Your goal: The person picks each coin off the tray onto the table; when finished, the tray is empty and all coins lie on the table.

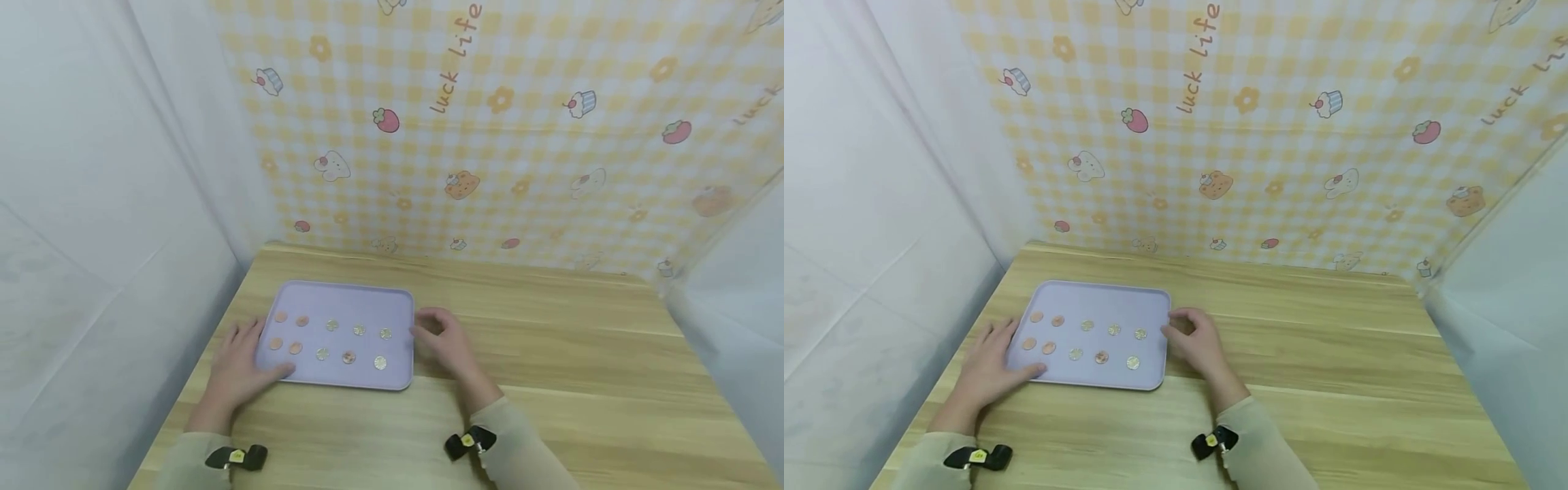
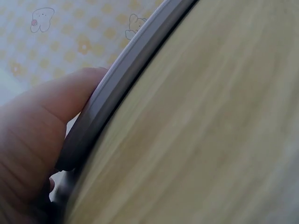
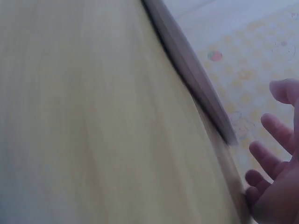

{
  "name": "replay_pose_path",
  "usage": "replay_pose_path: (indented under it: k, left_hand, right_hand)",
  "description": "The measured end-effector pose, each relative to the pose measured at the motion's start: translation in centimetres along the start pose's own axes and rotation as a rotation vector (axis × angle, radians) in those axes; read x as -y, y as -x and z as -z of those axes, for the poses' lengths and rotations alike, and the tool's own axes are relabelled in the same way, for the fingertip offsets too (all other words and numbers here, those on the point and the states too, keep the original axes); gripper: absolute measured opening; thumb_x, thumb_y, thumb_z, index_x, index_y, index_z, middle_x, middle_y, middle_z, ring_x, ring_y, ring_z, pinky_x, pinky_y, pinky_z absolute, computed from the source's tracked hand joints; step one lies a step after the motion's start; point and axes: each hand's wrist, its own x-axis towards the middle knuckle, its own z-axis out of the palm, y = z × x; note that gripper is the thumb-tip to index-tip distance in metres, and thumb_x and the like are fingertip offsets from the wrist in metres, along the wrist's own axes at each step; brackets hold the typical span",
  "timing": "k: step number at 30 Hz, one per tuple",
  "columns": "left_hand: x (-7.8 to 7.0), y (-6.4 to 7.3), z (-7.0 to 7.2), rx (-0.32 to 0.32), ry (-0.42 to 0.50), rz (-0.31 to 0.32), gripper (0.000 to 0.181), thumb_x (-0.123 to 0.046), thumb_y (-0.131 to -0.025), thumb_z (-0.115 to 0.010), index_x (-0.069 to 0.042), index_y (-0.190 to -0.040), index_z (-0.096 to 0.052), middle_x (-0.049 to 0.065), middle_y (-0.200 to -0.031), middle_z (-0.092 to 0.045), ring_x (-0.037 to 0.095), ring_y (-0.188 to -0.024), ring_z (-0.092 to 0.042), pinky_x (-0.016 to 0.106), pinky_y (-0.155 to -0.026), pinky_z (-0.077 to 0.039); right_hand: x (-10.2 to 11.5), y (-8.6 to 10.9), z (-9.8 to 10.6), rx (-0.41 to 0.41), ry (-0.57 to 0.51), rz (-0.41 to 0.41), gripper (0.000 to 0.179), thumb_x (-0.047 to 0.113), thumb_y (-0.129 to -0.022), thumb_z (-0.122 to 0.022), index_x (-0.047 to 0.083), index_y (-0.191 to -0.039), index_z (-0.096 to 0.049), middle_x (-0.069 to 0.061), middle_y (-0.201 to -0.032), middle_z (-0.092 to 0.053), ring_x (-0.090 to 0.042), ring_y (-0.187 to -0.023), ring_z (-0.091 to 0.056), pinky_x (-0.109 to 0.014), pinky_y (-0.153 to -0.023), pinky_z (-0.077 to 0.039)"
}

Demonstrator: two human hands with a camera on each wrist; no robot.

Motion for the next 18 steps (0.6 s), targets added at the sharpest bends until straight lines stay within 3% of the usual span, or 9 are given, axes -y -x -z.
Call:
replay_pose_path:
  k: [3, 7, 14, 18]
  left_hand:
    - [-0.2, 0.1, 0.0, -0.009, -0.009, -0.013, 0.122, -0.065, -0.077, -0.086, 0.004, -0.163, -0.033, 0.033, -0.166, -0.033, 0.06, -0.152, -0.018, 0.082, -0.114, -0.016]
    - [-0.5, 0.3, 0.2, -0.019, -0.013, -0.019, 0.122, -0.062, -0.076, -0.088, 0.005, -0.163, -0.034, 0.033, -0.164, -0.034, 0.061, -0.151, -0.02, 0.081, -0.115, -0.016]
    - [-0.8, 0.3, 0.3, -0.004, -0.024, -0.028, 0.125, -0.063, -0.077, -0.087, 0.004, -0.165, -0.03, 0.033, -0.165, -0.033, 0.062, -0.15, -0.019, 0.08, -0.117, -0.014]
    - [-0.8, 0.2, 0.3, -0.002, -0.031, -0.038, 0.123, -0.063, -0.077, -0.087, 0.003, -0.165, -0.031, 0.033, -0.165, -0.033, 0.062, -0.151, -0.019, 0.079, -0.117, -0.013]
  right_hand:
    - [0.0, -0.3, -1.8, 0.003, 0.072, 0.104, 0.028, 0.016, -0.088, -0.086, 0.006, -0.114, -0.079, -0.014, -0.128, -0.072, -0.036, -0.125, -0.063, -0.054, -0.112, -0.046]
    - [0.2, -0.6, -3.4, 0.02, 0.26, 0.197, 0.025, 0.024, -0.085, -0.086, 0.012, -0.107, -0.082, -0.015, -0.133, -0.07, -0.04, -0.132, -0.057, -0.061, -0.116, -0.035]
    - [0.1, -0.6, -4.7, 0.009, 0.507, 0.209, 0.027, 0.033, -0.083, -0.087, 0.024, -0.108, -0.085, -0.012, -0.137, -0.066, -0.043, -0.133, -0.051, -0.065, -0.111, -0.031]
    - [0.2, -0.6, -4.9, 0.008, 0.549, 0.197, 0.028, 0.034, -0.084, -0.087, 0.026, -0.111, -0.085, -0.012, -0.139, -0.065, -0.044, -0.134, -0.049, -0.066, -0.11, -0.03]
